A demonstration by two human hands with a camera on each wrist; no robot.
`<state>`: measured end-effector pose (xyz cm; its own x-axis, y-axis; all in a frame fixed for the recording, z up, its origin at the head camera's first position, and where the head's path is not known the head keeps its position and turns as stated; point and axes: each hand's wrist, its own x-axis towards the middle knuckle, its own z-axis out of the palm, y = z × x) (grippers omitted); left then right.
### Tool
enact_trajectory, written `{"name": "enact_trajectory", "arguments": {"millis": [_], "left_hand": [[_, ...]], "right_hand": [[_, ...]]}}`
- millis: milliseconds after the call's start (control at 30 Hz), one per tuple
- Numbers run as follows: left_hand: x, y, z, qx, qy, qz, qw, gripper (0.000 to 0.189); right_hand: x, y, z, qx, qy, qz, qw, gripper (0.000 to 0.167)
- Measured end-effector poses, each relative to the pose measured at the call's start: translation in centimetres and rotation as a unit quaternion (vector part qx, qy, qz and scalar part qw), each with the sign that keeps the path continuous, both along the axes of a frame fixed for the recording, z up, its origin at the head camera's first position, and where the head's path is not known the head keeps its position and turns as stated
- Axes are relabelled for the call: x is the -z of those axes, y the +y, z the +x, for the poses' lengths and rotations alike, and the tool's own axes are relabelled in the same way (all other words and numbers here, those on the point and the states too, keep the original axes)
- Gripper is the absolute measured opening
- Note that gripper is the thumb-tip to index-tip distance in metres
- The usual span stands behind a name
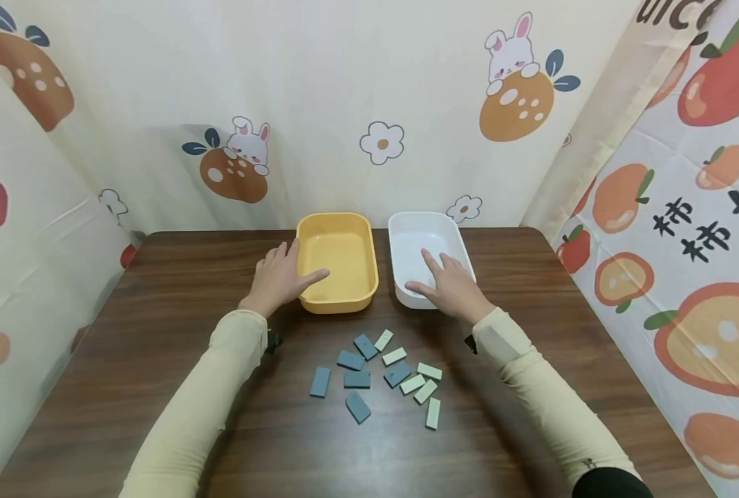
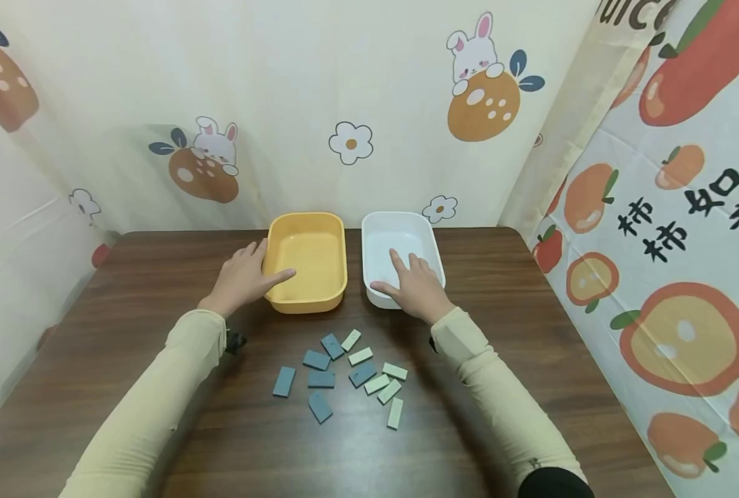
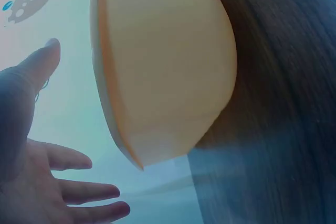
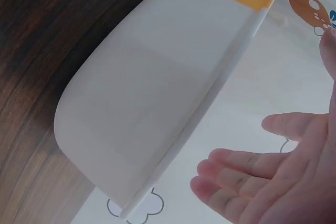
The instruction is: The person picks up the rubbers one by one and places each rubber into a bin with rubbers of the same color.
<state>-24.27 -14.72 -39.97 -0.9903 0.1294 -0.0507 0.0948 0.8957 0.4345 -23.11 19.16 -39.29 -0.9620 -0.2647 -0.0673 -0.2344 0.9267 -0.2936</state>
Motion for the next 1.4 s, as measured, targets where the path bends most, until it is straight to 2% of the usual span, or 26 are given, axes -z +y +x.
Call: {"name": "enact_trajectory", "arguments": {"millis": [200, 367, 667, 933, 1400], "left_hand": [[0.4, -0.3, 0.2, 0.000, 0.007, -0.004, 1.0000, 0.098], [0.8, -0.9, 0.4, -0.010, -0.003, 0.001, 0.9999, 0.093], [1.1, -1.1, 0.5, -0.006, 0.000, -0.004, 1.0000, 0.088], [1.3, -1.2, 0.6, -0.001, 0.012, -0.011, 0.9999, 0.083], [1.4, -1.1, 0.7, 0.014, 0.024, -0.020, 0.9994, 0.075]], "right_hand": [[-0.1, 0.4, 1.1, -0.011, 0.029, -0.018, 0.9994, 0.083], [-0.2, 0.5, 1.8, -0.023, 0.053, -0.024, 0.9980, 0.076], [-0.3, 0.6, 2.5, -0.053, 0.081, -0.026, 0.9950, 0.068], [-0.5, 1.3, 3.3, -0.097, 0.085, -0.026, 0.9913, 0.060], [-0.7, 1.7, 4.1, -0.112, 0.061, -0.045, 0.9908, 0.052]]}}
